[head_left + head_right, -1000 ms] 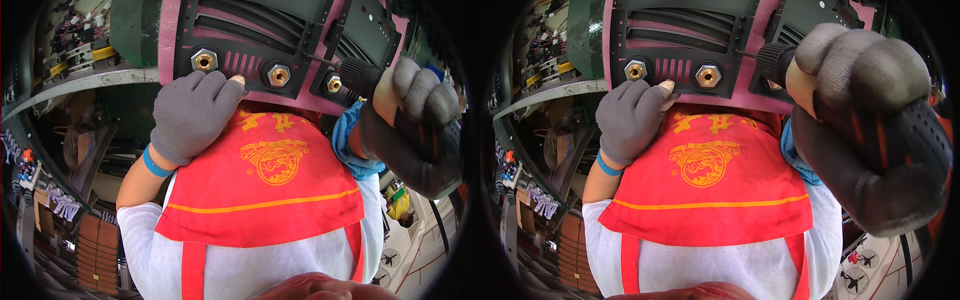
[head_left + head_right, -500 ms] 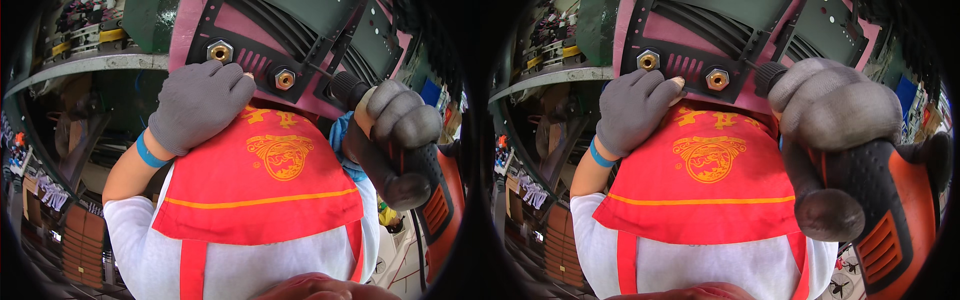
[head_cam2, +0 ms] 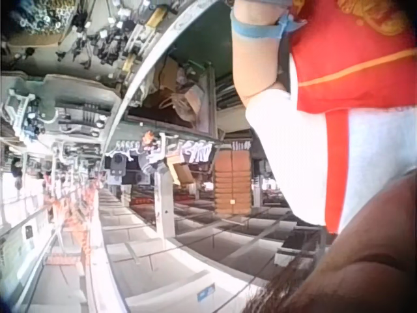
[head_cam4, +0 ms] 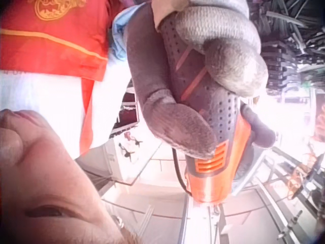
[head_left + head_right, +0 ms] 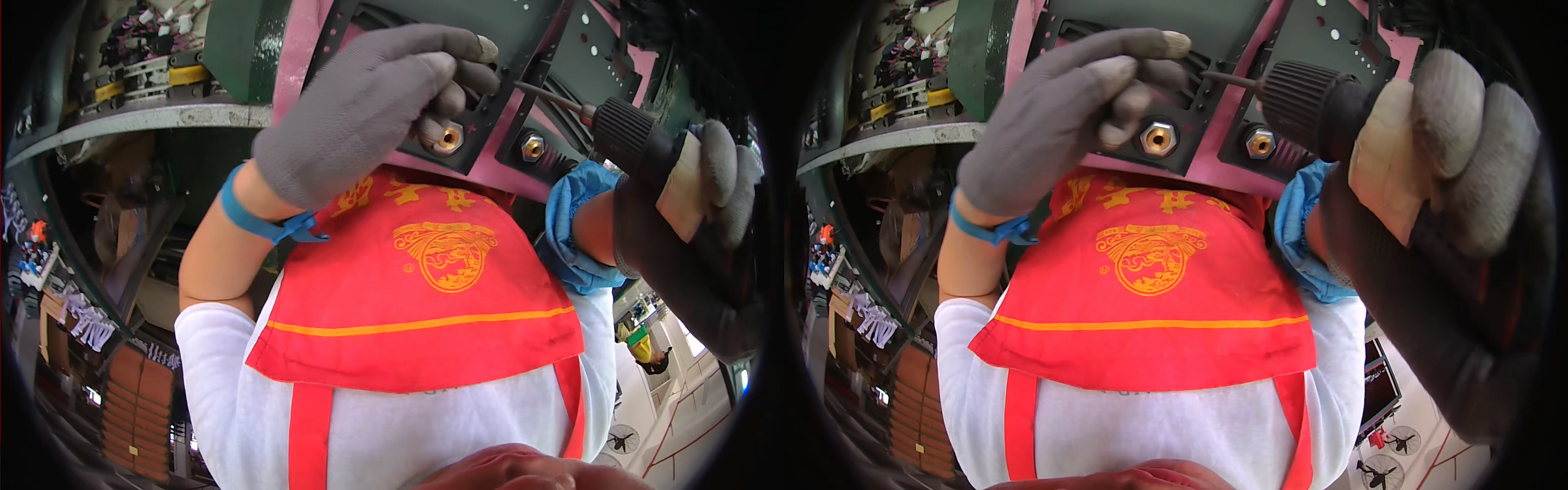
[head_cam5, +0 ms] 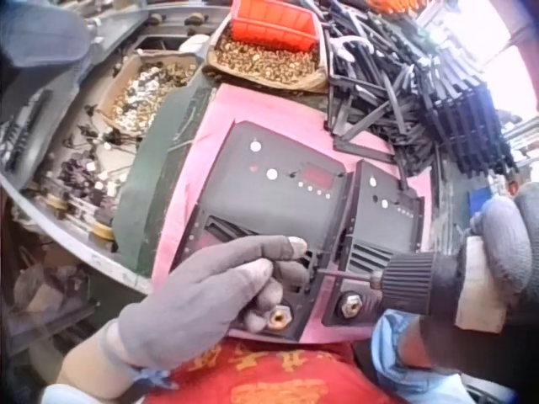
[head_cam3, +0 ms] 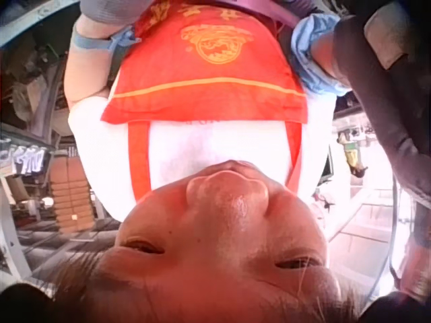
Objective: Assemble electronic device front panels by attaching plastic covers and metal strips using a power screwdriver.
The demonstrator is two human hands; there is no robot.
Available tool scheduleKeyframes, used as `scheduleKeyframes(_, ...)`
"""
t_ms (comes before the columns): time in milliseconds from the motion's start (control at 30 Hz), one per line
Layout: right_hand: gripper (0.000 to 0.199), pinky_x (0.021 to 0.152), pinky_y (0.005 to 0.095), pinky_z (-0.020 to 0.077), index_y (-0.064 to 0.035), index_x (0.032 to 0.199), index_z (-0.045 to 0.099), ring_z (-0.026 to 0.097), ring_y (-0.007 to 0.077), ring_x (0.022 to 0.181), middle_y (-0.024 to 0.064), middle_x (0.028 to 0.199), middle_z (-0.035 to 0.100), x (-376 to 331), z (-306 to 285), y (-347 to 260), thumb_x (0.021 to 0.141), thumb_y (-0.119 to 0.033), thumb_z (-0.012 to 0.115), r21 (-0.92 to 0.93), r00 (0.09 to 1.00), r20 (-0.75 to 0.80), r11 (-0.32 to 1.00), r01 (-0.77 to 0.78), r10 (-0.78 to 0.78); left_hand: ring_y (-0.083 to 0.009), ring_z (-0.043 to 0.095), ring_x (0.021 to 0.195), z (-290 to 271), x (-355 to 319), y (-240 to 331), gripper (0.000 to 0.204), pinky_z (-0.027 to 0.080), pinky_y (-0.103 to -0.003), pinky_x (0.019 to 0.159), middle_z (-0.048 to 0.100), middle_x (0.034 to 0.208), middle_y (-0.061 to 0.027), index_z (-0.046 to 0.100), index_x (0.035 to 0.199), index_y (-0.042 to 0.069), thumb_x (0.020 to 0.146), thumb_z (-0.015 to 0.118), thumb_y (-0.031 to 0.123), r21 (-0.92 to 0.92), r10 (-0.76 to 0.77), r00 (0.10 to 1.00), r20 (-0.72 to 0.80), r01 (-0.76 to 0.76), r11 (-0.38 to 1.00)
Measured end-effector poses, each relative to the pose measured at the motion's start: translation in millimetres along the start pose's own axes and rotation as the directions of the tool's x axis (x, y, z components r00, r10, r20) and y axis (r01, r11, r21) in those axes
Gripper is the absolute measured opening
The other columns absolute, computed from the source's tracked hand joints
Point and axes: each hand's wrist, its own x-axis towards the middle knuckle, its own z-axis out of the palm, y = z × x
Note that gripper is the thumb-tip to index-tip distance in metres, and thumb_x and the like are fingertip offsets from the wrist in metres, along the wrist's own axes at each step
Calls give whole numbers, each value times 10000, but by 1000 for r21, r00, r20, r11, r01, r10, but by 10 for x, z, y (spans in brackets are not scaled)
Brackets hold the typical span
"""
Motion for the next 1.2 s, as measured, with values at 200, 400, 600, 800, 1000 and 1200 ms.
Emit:
scheduleKeyframes(200,478,642,342,405,19,893,572,464,153,666,43,790,503,100,197,-51,888,-458,533,-31,998,0,997,64,-64,-37,433,640,103,217,-63,448,430,-169,549,545,831,12,532,1320,-9,1042,464,336,-205,-61,993,98,80,975)
scheduleKeyframes(400,473,642,344,404,20,888,573,462,154,665,43,784,501,205,168,2,885,-451,531,-36,996,1,996,85,-85,-28,304,499,152,214,-36,519,268,-186,467,424,612,43,620,1119,7,1027,438,485,-263,-110,990,86,129,956)
scheduleKeyframes(600,468,643,346,404,21,882,573,461,155,664,44,778,499,268,334,52,883,-444,529,-36,995,-1,994,102,-102,-30,260,464,182,215,-72,593,257,-198,460,399,579,47,635,1066,15,1008,415,562,-292,-103,989,101,129,948)
scheduleKeyframes(800,463,644,348,403,23,877,574,459,156,663,45,772,498,283,265,63,880,-438,527,-42,994,1,993,113,-113,-30,269,456,197,178,-25,560,265,-203,458,423,601,48,653,1052,31,1009,434,545,-330,-160,984,79,177,927)
scheduleKeyframes(1000,458,644,350,403,24,871,575,458,157,662,46,766,496,265,280,2,877,-431,525,-30,993,18,992,121,-120,-26,297,478,227,138,-78,513,271,-197,465,462,646,48,651,1104,31,1025,442,493,-429,-59,998,38,70,901)
scheduleKeyframes(1200,453,645,353,402,26,866,576,456,158,662,46,759,494,157,-4,-84,875,-424,523,-50,993,-6,992,115,-116,-34,392,565,-92,-240,171,525,369,-203,531,543,720,31,574,1270,1,1011,495,452,-161,-222,975,-22,216,963)
